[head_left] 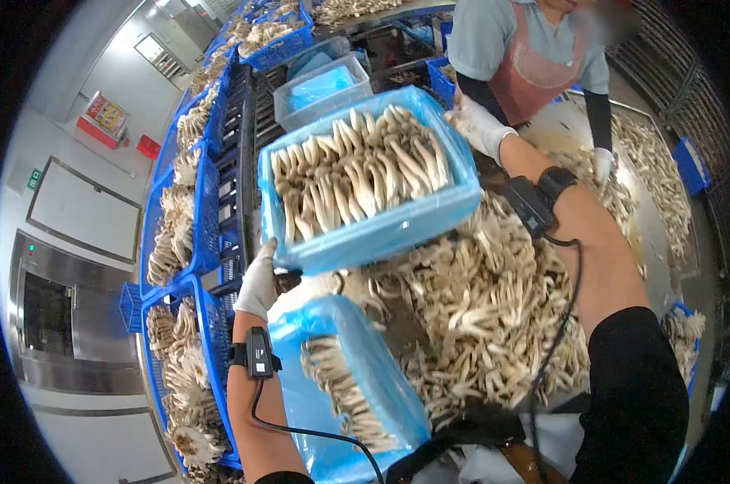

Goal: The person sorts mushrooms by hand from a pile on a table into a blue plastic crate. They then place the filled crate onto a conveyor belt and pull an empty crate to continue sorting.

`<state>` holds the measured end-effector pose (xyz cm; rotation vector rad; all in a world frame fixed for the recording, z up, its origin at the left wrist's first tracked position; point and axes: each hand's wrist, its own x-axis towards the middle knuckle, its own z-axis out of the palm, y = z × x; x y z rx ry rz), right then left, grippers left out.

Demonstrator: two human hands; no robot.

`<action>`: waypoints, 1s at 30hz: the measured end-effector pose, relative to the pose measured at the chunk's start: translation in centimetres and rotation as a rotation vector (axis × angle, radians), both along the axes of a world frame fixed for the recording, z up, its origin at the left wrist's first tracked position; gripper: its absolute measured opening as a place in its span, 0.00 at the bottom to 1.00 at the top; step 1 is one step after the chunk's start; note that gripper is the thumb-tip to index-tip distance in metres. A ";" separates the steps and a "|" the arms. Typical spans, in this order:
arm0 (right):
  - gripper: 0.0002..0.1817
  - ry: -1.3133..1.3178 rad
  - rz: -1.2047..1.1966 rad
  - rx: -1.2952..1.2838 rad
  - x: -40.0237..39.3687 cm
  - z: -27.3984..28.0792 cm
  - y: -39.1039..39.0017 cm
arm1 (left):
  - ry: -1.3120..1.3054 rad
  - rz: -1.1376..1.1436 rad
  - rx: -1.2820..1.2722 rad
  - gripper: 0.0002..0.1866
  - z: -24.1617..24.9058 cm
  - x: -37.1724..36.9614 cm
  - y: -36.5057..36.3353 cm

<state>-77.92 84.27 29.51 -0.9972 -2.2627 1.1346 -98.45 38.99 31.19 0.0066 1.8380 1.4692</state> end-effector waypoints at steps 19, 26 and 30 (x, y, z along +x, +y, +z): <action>0.23 -0.279 0.077 0.432 4.4 8.1 -0.2 | 0.819 -0.741 -0.253 0.10 11.9 5.9 -0.2; 0.13 -0.233 -0.314 0.689 30.0 15.9 -10.7 | 0.226 -0.662 0.151 0.15 18.8 16.3 2.1; 0.19 -0.159 -0.700 0.395 48.4 15.8 -21.9 | 0.440 -1.153 0.123 0.20 18.0 24.3 4.8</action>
